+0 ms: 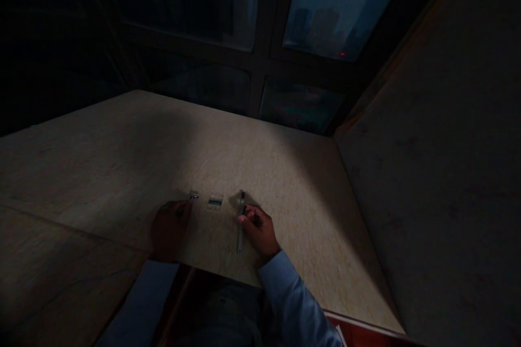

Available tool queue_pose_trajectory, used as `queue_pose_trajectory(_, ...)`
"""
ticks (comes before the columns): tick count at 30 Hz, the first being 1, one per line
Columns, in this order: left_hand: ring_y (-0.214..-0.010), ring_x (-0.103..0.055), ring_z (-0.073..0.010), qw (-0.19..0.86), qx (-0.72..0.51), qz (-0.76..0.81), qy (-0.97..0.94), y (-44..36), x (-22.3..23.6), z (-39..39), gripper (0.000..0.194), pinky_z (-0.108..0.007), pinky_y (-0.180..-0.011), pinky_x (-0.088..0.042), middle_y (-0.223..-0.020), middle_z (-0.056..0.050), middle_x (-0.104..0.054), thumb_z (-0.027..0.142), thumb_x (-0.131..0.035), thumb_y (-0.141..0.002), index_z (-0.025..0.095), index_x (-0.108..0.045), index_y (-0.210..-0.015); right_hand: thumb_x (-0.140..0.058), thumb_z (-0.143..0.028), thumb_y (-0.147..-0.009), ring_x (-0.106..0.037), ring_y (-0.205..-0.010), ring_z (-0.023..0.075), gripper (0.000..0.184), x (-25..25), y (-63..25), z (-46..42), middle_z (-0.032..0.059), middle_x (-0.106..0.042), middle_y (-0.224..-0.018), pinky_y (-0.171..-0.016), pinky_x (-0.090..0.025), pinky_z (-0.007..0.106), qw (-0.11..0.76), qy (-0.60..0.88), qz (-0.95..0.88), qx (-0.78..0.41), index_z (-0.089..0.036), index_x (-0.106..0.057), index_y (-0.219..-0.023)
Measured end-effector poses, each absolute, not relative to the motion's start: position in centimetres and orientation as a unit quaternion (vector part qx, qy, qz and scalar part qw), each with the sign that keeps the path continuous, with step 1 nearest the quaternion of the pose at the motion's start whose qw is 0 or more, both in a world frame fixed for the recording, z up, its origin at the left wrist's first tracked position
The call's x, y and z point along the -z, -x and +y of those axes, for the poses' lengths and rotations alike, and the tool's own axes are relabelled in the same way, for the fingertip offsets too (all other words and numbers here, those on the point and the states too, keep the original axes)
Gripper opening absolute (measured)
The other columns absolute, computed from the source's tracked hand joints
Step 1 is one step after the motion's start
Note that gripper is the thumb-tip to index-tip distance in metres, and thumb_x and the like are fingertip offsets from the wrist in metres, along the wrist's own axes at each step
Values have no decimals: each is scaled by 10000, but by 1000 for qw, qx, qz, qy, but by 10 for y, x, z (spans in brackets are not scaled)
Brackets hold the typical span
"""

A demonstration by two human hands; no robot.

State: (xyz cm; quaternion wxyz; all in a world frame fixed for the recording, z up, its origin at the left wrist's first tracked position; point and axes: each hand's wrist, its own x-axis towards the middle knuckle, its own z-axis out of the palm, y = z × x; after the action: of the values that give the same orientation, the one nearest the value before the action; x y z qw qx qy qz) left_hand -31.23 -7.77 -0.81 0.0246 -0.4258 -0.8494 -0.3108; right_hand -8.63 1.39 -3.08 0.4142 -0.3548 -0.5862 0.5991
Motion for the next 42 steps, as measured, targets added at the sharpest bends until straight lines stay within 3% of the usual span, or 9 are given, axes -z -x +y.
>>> queue_pose_trajectory(5,-814,-618,-242,26,264,-875,405,311,7,-71,407,-334,-707,-407,-913,-113,-696,430,-441,-924,161,-739,-854,-714,-444,-810,-564,-671,150,395,33,89,10,17,-608,-754,-652,-470,284,361,367,-696,-500,-169,-663,-1089)
queue_pose_trajectory(9,-779,-621,-228,19,233,-890,391,309,3,-68,404,-325,-673,-387,-915,-86,-702,443,-444,-926,176,-743,-875,-655,-449,-874,-614,-810,194,398,28,91,7,74,-656,-897,-750,-505,328,331,324,-796,-390,-164,-649,-1151)
queue_pose_trajectory(20,-871,-645,-243,22,251,-873,417,312,13,-71,396,-327,-729,-426,-1005,-91,-702,472,-469,-943,175,-714,-1036,-613,-470,-910,-623,-1033,272,413,29,107,8,138,-690,-1089,-941,-494,447,322,255,-884,-225,-144,-653,-1160)
queue_pose_trajectory(34,-909,-638,-292,96,292,-855,418,312,32,-80,434,-400,-808,-484,-1003,-157,-684,415,-495,-890,82,-656,-1117,-600,-471,-921,-657,-1028,257,453,28,108,3,129,-716,-1100,-910,-540,425,323,179,-902,-222,-151,-645,-1238)
queue_pose_trajectory(42,-952,-618,-302,135,297,-846,421,289,32,-100,430,-428,-854,-484,-1041,-175,-672,380,-448,-903,76,-623,-1151,-611,-475,-913,-663,-1038,266,455,33,104,0,114,-721,-1123,-922,-538,432,310,220,-895,-234,-170,-649,-1248)
